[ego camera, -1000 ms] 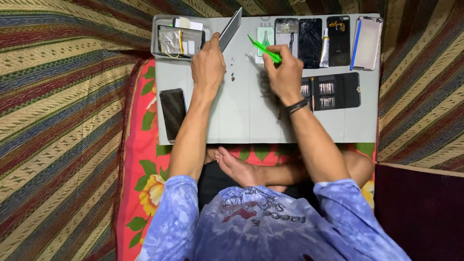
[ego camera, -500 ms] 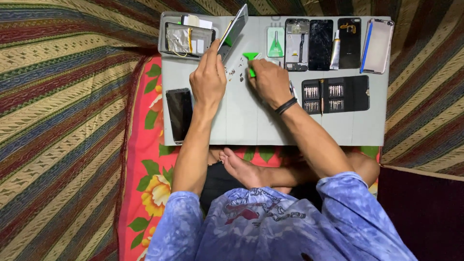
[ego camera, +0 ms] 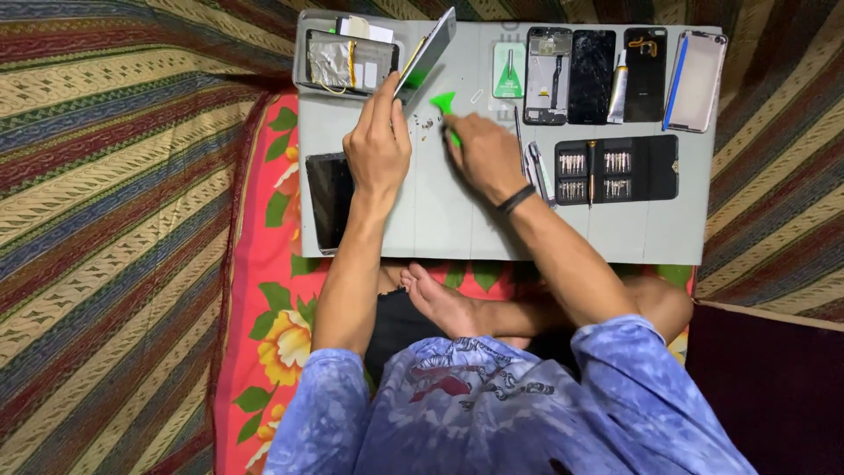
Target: Organizing, inspecting, and manipulating various smartphone components such as screens, frames, and batteries using manual handling and small repair tools.
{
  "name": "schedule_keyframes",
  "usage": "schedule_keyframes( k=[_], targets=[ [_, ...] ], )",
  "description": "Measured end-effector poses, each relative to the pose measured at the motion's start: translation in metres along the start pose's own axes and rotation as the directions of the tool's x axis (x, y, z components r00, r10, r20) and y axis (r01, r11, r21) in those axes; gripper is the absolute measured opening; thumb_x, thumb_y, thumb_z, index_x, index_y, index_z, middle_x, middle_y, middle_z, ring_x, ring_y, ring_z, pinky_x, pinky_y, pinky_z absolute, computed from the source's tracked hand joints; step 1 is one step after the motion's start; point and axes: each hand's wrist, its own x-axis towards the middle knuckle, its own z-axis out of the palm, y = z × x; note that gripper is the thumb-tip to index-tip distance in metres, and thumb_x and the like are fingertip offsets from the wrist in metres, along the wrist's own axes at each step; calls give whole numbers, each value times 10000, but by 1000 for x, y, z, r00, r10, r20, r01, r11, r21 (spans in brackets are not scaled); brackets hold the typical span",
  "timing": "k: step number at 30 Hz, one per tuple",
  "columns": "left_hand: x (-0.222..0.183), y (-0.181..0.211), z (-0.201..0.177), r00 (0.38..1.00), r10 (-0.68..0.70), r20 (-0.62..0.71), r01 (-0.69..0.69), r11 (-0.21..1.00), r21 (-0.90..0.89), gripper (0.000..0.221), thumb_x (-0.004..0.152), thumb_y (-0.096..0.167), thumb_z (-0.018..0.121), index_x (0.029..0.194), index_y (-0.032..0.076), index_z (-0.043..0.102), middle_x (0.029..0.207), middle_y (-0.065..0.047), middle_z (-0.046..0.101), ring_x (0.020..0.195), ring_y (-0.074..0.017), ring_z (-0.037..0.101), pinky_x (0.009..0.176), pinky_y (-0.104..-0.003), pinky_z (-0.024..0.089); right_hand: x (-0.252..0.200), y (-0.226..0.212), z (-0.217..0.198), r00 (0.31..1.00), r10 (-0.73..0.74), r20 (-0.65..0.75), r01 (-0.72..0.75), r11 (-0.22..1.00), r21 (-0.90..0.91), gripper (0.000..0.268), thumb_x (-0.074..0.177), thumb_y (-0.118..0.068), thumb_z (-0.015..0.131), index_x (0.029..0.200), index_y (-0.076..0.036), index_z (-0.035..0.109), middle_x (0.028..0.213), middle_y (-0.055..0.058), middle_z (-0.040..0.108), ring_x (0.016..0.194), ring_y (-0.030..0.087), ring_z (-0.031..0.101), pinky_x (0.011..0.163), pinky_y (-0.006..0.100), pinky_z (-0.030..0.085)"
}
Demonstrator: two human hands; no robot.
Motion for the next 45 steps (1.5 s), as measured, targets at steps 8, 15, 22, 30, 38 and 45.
schedule_keyframes(
  k=[8,15,22,30,38,45],
  targets=[
    [2,15,3,989,138,-57,-131,984,119,367,903,-51,720,1255,46,683,1181,-93,772,916,-219,808,692,-321,633,-35,-17,-22,1000,-1,-12,2,998,61,347,927,-108,706,1273,-118,691,943,43,653,689,213,610,584,324,499],
    [-5,20,7,954,282,-104,-253,940,230,372,863,-31,742,1216,86,732,1185,-14,766,1084,-243,754,770,-337,644,-4,-15,9,999,22,-49,-23,999,-27,264,934,-173,669,1197,-169,685,996,6,669,786,205,662,593,334,515],
    [-4,15,9,937,343,-67,-313,909,277,353,855,18,761,1191,124,757,1191,4,758,1095,-242,739,775,-339,646,-25,-23,0,997,-12,82,11,1000,10,272,920,-207,657,1186,-185,709,974,12,689,740,248,653,581,371,507],
    [10,16,30,908,419,-21,-360,802,477,273,882,104,769,1149,160,768,1176,59,751,1022,-179,749,732,-293,564,-61,-21,-21,971,202,-131,-141,919,369,292,910,5,692,1200,-28,713,982,89,706,755,220,647,683,315,522],
    [8,11,64,914,404,34,-363,780,509,266,914,165,745,1178,180,766,1168,67,734,979,-171,680,848,-380,453,-69,-10,-4,886,417,-204,-262,812,521,266,949,-1,649,1213,-8,687,1043,124,691,885,233,657,813,324,533],
    [-5,13,81,923,343,176,-384,781,493,344,873,184,709,1215,165,741,1140,9,685,884,-201,604,794,-350,440,-71,-11,-5,863,459,-212,-280,783,555,305,930,45,631,1229,0,671,1028,131,696,862,232,662,805,324,542]
  ],
)
